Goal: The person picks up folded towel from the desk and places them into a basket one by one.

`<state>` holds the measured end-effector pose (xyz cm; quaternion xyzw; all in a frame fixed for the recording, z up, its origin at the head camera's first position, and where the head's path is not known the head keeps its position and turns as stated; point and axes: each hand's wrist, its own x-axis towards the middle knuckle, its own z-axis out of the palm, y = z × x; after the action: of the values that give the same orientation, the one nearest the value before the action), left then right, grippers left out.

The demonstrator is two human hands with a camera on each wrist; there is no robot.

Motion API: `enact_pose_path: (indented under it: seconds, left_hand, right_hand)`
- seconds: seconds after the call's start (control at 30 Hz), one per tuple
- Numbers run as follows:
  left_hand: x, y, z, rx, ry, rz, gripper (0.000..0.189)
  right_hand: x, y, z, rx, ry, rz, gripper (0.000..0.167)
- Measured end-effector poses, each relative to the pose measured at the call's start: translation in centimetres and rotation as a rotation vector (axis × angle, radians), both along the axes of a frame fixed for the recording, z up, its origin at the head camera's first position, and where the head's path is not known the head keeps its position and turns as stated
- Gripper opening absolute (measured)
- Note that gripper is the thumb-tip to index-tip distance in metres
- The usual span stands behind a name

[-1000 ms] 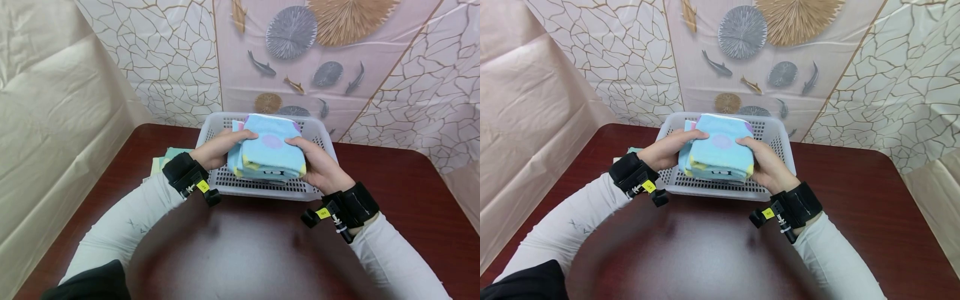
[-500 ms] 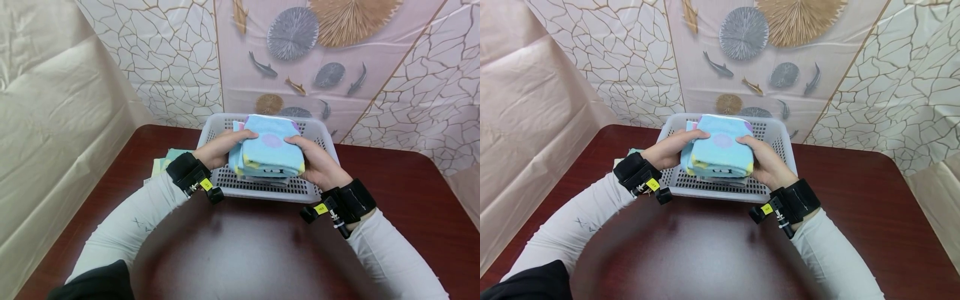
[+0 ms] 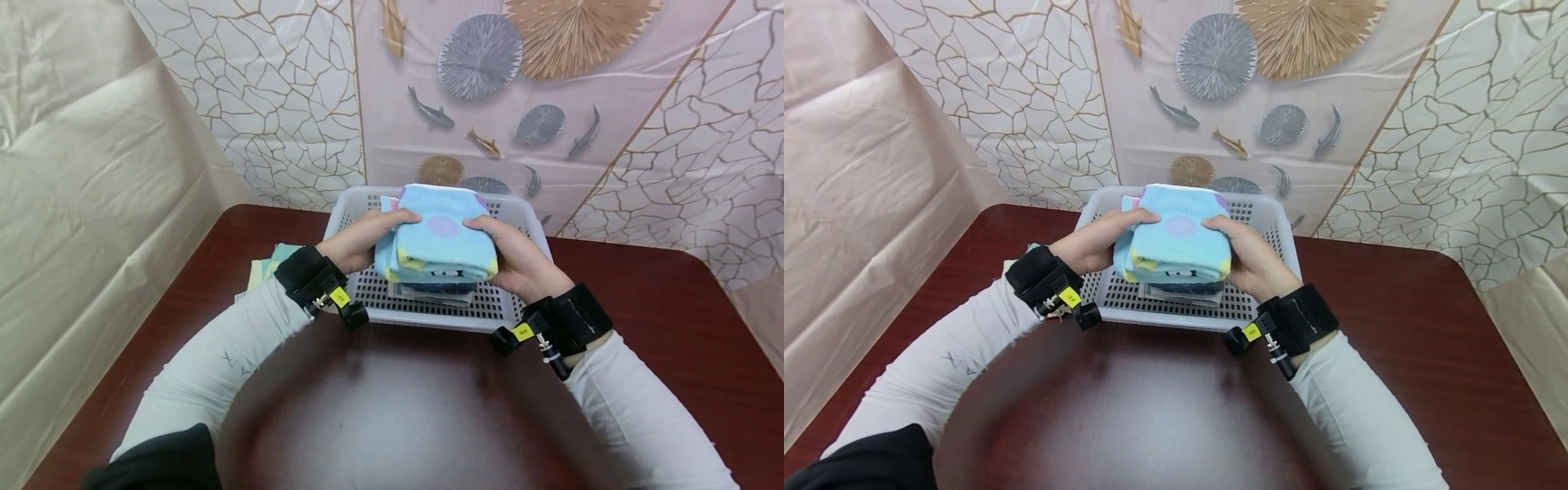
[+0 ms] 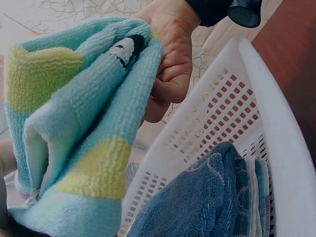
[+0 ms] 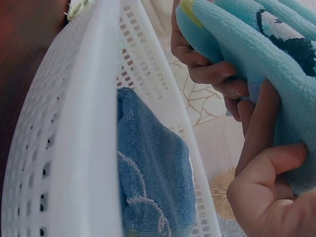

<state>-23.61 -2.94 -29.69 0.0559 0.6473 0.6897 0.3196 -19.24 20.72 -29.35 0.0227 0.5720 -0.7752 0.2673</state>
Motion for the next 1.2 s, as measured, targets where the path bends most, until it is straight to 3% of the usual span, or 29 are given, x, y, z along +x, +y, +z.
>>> enact_pose_path:
  seconds: [0.33,0.67,1.2]
  left_hand:
    - [-0.6,-0.1,-0.3,0.001,0.004,-0.001,0.044]
    - [-1.4,0.3,-0.5,0.004,0.017,0.015,0.036]
    - [-2.4,1.1,-1.0,-0.013,-0.02,0.024,0.042]
  right_hand:
    - [-0.6,-0.1,0.2,0.012,-0.019,0.002,0.046]
    - [-1.6,-0.2,0.2,0.007,-0.031,-0.011,0.043]
    - [-2.8,0.3,-0.1,0.009,-0.063,-0.019,0.053]
